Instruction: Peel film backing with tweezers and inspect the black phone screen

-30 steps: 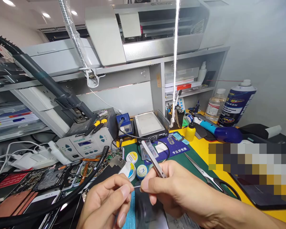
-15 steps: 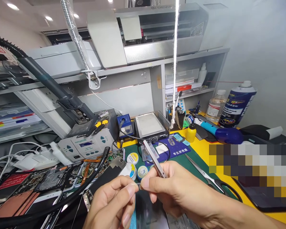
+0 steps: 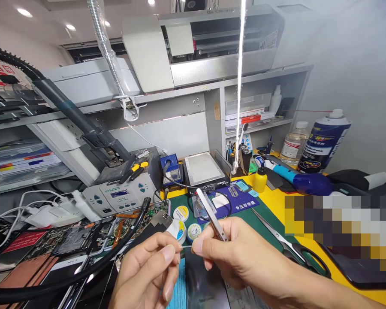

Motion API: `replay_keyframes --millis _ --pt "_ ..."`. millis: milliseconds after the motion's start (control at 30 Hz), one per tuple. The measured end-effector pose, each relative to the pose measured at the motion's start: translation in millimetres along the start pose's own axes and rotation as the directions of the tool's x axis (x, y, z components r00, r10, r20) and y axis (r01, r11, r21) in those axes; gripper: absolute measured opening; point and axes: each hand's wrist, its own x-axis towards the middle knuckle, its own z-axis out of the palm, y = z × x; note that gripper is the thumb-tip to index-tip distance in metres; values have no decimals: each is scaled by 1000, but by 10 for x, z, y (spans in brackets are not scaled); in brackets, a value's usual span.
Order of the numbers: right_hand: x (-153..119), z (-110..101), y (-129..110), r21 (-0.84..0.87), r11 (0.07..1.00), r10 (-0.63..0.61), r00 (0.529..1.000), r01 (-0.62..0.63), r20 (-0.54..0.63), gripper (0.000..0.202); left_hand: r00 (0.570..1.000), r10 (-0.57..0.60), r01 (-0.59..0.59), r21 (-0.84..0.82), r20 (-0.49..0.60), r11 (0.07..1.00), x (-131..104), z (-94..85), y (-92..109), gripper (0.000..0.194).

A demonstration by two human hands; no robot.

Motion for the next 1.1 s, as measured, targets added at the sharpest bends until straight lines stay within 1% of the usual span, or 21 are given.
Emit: replay_keyframes --millis 67,167,300,400,633,833,967,1100 --pt "0 3 7 -4 1000 -2 1000 2 -10 42 1000 8 -7 43 -16 999 -2 8 -10 37" --pt "5 -9 26 1 1000 -3 1000 3 -12 41 999 7 -4 74 -35 997 0 21 -15 37" --pt "15 -32 51 9 1000 -11 1000 12 -2 38 999 -5 8 73 -45 997 6 22 -11 34" --pt "7 -29 40 13 1000 -9 1000 9 5 38 999 -23 24 44 -31 999 11 25 -3 34" --pt "4 -9 -7 52 999 14 1000 -15 19 39 988 -123 134 -133 91 982 48 32 26 32" --pt "26 -9 41 65 998 17 999 -19 28 43 968 -157 201 -231 194 952 89 22 -11 29" --pt "33 19 38 20 1000 -14 1000 14 -25 50 950 -188 252 -257 249 933 125 35 -65 27" --pt "50 29 41 -37 998 -63 996 60 -65 54 938 -198 278 -281 283 919 151 44 -103 25"
